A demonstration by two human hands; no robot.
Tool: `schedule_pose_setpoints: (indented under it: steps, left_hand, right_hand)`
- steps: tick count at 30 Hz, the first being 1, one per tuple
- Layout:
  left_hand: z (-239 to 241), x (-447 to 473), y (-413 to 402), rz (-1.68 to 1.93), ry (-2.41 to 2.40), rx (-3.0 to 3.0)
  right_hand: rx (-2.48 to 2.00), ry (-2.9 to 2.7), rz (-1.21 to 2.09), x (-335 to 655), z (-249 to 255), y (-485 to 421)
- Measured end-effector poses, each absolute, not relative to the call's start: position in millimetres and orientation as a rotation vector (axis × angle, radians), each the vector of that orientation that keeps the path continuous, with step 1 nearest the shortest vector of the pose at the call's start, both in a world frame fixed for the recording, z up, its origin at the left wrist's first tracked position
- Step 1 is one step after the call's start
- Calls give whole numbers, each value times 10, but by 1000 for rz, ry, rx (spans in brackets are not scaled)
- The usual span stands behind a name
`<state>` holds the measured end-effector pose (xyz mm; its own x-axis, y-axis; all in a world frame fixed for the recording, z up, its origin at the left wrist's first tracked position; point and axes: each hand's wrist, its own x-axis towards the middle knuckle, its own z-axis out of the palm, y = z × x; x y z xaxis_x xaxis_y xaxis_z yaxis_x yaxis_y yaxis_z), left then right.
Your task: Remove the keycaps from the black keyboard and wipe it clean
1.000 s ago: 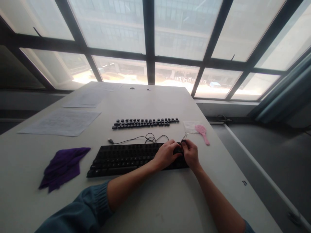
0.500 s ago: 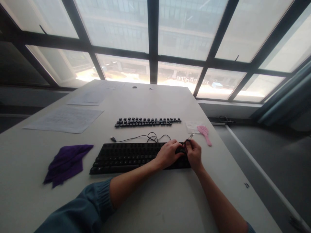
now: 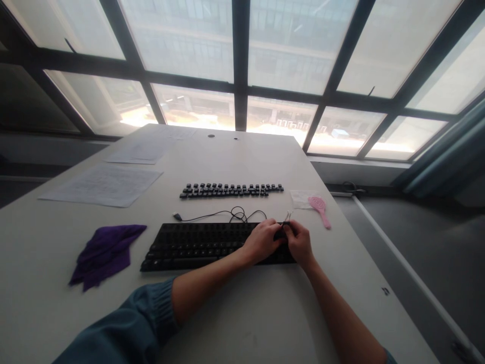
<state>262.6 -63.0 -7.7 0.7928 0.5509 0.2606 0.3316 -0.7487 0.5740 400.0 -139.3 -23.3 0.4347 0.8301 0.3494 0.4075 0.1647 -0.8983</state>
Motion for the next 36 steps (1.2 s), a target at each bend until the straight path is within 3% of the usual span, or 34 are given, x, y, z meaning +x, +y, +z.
schedule_pose_setpoints:
  steps: [20,36]
  left_hand:
    - [-62,2649,-633,573,632,2498]
    - [-59,2600,-626,592,639,2442]
  right_hand:
    - [-1262,-849,557,4021,-294,-1370]
    - [-1418,-1010,445,4016,-256,-1379]
